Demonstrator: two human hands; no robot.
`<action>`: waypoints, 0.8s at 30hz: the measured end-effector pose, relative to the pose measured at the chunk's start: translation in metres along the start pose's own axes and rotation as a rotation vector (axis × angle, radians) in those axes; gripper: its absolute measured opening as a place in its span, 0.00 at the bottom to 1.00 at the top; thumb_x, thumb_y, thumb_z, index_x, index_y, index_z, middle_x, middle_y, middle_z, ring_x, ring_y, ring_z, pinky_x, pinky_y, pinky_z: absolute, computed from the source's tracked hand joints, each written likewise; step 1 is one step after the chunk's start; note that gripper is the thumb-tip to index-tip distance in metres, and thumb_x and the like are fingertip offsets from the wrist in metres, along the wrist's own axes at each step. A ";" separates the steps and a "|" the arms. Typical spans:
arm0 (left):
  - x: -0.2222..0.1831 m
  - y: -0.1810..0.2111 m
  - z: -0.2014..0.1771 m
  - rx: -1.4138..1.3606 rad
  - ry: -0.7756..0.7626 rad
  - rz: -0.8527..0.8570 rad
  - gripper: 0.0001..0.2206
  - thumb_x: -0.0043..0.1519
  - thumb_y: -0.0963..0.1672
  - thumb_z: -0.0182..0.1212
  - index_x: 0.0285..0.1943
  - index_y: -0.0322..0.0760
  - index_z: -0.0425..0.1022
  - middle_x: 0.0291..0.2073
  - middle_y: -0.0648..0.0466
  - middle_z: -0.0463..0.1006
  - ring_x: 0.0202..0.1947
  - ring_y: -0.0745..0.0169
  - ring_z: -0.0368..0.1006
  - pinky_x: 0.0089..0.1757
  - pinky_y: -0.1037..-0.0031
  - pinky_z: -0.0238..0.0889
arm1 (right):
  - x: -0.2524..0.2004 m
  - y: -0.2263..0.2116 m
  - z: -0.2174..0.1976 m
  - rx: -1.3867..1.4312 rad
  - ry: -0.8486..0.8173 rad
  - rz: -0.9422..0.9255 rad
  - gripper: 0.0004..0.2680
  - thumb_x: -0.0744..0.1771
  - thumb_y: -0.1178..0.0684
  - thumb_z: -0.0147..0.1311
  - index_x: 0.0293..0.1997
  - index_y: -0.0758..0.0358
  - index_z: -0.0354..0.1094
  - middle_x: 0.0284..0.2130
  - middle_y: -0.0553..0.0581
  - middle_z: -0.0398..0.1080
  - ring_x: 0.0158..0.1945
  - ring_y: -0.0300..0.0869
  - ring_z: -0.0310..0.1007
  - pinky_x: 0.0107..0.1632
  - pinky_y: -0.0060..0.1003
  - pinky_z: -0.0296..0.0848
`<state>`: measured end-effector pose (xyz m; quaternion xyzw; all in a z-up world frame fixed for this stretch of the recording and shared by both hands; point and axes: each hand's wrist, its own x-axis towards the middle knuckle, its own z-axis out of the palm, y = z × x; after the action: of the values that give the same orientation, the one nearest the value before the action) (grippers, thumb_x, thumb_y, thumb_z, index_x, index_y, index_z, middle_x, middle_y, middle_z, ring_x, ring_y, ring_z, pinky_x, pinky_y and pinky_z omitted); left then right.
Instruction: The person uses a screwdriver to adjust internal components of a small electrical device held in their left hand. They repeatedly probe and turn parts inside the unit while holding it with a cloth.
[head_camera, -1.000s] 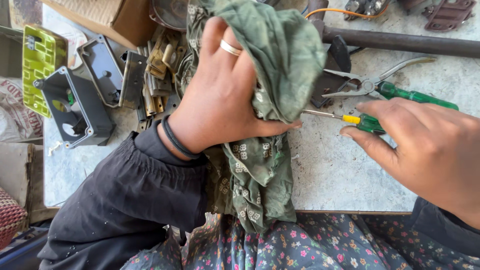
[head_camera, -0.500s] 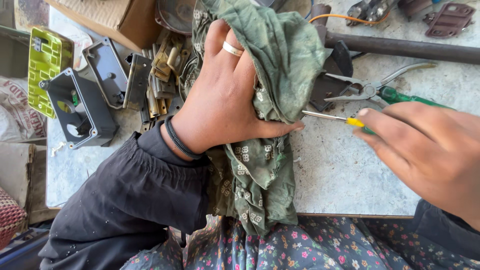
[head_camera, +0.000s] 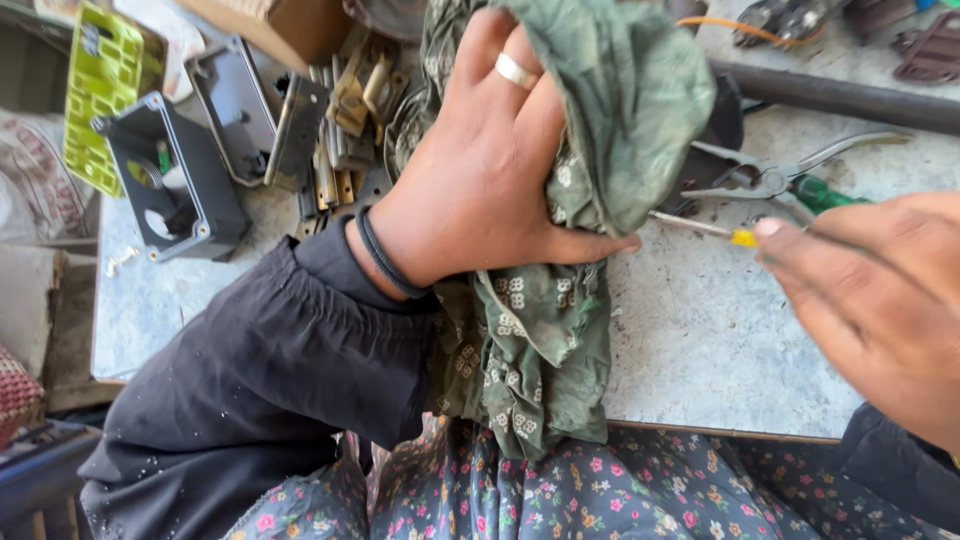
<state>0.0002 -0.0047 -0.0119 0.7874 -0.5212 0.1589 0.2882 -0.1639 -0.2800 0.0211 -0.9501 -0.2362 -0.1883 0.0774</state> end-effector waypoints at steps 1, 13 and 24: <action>-0.002 -0.001 0.001 0.008 0.014 0.010 0.48 0.53 0.60 0.83 0.71 0.27 0.61 0.69 0.33 0.56 0.70 0.23 0.49 0.68 0.42 0.47 | -0.001 0.000 0.001 0.004 -0.013 0.027 0.14 0.61 0.64 0.69 0.50 0.66 0.74 0.37 0.60 0.73 0.38 0.54 0.73 0.43 0.46 0.71; -0.001 -0.003 0.000 -0.048 0.082 0.064 0.47 0.54 0.59 0.83 0.69 0.24 0.62 0.66 0.34 0.59 0.68 0.26 0.53 0.68 0.46 0.49 | -0.002 -0.001 0.015 0.099 -0.034 0.188 0.12 0.60 0.59 0.71 0.40 0.74 0.71 0.32 0.67 0.75 0.35 0.54 0.77 0.39 0.44 0.75; 0.005 0.004 0.003 -0.007 0.184 0.039 0.38 0.46 0.61 0.79 0.36 0.23 0.66 0.45 0.32 0.68 0.53 0.27 0.62 0.56 0.47 0.61 | 0.000 -0.002 0.001 0.052 0.010 0.138 0.11 0.61 0.55 0.65 0.45 0.59 0.74 0.38 0.53 0.76 0.39 0.51 0.79 0.42 0.43 0.76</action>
<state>-0.0018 -0.0112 -0.0105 0.7583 -0.5081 0.2344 0.3345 -0.1650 -0.2778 0.0205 -0.9608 -0.1748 -0.1810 0.1163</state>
